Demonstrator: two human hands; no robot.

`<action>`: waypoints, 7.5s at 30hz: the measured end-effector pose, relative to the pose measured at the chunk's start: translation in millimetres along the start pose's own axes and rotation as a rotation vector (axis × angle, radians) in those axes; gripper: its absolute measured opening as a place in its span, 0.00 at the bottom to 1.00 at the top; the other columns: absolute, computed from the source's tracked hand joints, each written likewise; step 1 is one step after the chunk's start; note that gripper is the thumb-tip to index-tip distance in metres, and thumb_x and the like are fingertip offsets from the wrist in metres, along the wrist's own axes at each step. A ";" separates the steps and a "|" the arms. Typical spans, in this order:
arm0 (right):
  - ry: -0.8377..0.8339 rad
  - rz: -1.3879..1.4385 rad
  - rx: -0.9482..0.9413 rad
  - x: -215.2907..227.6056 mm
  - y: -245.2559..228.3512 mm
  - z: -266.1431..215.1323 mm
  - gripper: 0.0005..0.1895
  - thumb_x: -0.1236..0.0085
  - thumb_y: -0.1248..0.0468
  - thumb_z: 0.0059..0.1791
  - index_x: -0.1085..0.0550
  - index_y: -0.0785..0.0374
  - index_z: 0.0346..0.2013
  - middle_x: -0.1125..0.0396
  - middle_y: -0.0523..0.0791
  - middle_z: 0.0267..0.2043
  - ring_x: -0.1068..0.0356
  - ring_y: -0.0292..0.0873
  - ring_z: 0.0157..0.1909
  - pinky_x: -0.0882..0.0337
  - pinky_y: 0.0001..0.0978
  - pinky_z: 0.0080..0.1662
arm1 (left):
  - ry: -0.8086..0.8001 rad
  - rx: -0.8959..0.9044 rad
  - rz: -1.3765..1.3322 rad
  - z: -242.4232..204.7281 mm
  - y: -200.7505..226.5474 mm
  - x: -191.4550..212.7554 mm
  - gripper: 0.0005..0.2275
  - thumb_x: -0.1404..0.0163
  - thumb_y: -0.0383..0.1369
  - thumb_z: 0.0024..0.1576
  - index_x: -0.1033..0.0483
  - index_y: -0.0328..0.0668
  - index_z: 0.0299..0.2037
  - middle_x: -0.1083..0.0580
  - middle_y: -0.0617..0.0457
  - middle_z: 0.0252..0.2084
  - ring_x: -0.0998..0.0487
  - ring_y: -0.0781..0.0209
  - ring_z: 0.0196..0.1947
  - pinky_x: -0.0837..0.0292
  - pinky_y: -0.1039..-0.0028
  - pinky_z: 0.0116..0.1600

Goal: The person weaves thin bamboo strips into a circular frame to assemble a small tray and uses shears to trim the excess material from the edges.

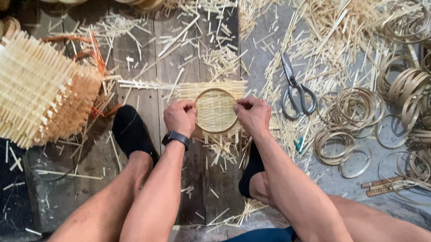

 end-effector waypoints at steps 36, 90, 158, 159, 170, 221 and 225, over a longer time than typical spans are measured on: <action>0.013 0.001 0.040 -10.6 12.7 7.6 0.10 0.29 0.62 0.43 0.16 0.63 0.37 0.22 0.49 0.31 0.22 0.41 0.32 0.24 0.33 0.42 | -0.077 -0.018 0.042 18.5 3.1 -2.8 0.06 0.36 0.30 0.44 0.14 0.48 0.32 0.19 0.51 0.33 0.17 0.54 0.34 0.23 0.66 0.43; -0.097 0.619 -0.385 -40.8 60.3 30.1 0.12 0.28 0.63 0.43 0.17 0.70 0.34 0.24 0.44 0.31 0.30 0.36 0.32 0.30 0.29 0.36 | -0.496 0.069 -0.545 62.8 26.2 -80.8 0.11 0.40 0.37 0.56 0.18 0.36 0.32 0.24 0.55 0.24 0.28 0.69 0.23 0.33 0.74 0.29; -0.057 -0.899 0.568 43.7 73.9 56.4 0.24 0.44 0.45 0.48 0.29 0.66 0.32 0.35 0.49 0.29 0.35 0.44 0.29 0.31 0.40 0.34 | -0.016 -0.539 0.106 -17.8 95.0 -55.1 0.27 0.35 0.29 0.45 0.29 0.41 0.56 0.27 0.48 0.51 0.28 0.43 0.52 0.29 0.59 0.59; -0.063 -0.894 0.570 36.8 74.6 59.5 0.23 0.44 0.47 0.47 0.29 0.66 0.32 0.35 0.49 0.29 0.35 0.45 0.30 0.31 0.39 0.34 | -0.017 -0.551 0.115 -17.4 95.9 -53.9 0.27 0.36 0.29 0.45 0.29 0.41 0.57 0.27 0.48 0.51 0.29 0.42 0.53 0.30 0.58 0.59; -0.069 -0.943 0.681 51.8 68.3 74.7 0.30 0.43 0.40 0.45 0.27 0.67 0.35 0.35 0.49 0.31 0.35 0.44 0.31 0.29 0.37 0.35 | -0.042 -0.569 0.314 -28.9 99.7 -62.9 0.25 0.41 0.31 0.53 0.28 0.52 0.63 0.33 0.39 0.53 0.30 0.37 0.51 0.31 0.52 0.56; -0.260 -1.039 0.642 65.5 84.1 94.8 0.25 0.46 0.43 0.49 0.28 0.64 0.39 0.34 0.49 0.34 0.34 0.44 0.36 0.28 0.39 0.40 | -0.136 -0.411 0.003 -23.3 79.4 -60.2 0.21 0.34 0.30 0.46 0.21 0.49 0.52 0.33 0.34 0.56 0.29 0.34 0.56 0.31 0.54 0.58; -0.303 -1.072 0.616 43.9 57.3 91.7 0.34 0.45 0.35 0.44 0.29 0.67 0.35 0.36 0.49 0.30 0.37 0.44 0.32 0.30 0.37 0.37 | -0.070 -0.508 -0.005 -32.0 81.6 -71.1 0.18 0.41 0.25 0.51 0.20 0.49 0.52 0.31 0.35 0.59 0.29 0.35 0.59 0.29 0.56 0.62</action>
Point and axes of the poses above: each hand's wrist, its own z-axis towards the middle knuckle, its own x-axis out of the back of the hand, y = z × x, the point moved 4 cm from there along z, towards the middle knuckle
